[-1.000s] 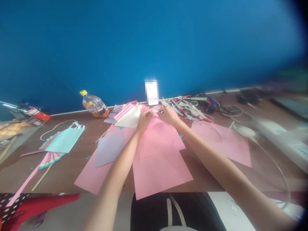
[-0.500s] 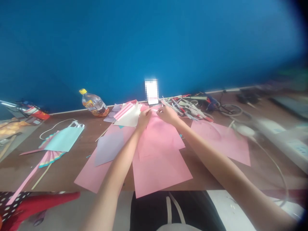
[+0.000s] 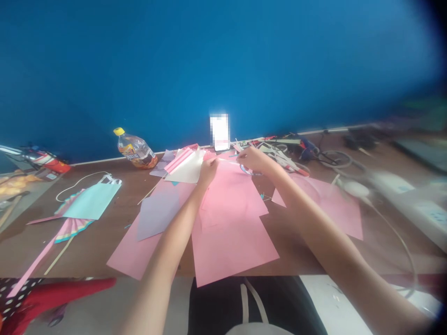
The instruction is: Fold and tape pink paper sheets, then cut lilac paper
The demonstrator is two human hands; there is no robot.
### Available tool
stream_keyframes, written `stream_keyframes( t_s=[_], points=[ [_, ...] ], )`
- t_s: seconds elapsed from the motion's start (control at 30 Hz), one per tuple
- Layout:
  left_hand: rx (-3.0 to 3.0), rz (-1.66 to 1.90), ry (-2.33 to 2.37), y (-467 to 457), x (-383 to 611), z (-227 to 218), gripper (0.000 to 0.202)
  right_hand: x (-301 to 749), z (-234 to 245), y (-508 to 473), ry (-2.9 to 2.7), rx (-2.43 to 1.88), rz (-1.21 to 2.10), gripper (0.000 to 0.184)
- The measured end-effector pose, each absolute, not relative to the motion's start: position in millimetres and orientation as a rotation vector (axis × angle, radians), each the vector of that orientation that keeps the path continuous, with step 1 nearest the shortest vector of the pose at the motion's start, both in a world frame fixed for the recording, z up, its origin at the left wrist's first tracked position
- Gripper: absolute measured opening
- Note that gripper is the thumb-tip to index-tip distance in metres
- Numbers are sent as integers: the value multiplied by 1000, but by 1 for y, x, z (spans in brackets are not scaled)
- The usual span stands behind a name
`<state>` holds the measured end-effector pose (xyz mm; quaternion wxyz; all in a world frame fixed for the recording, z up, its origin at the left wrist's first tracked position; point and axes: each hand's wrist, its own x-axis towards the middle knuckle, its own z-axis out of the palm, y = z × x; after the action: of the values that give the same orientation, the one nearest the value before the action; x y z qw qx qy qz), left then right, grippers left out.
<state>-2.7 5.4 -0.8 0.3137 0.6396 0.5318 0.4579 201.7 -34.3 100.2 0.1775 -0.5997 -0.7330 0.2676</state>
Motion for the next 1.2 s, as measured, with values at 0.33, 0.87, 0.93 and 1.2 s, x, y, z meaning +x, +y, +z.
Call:
stream_keyframes(
  t_s=[0.33, 0.87, 0.93, 1.2],
  points=[
    [1718, 1209, 1459, 6, -3, -4, 37, 204, 113, -40, -2113, -1840, 769, 17],
    [2164, 909, 1692, 7, -4, 6, 28, 219, 128, -56, -2430, -1659, 364, 35],
    [2207, 892, 1746, 4, 1, 9, 27, 219, 126, -56, -2458, -1656, 351, 34],
    [2543, 696, 1665, -34, 18, 3, 28, 224, 123, -56, -2431, -1735, 383, 38]
  ],
)
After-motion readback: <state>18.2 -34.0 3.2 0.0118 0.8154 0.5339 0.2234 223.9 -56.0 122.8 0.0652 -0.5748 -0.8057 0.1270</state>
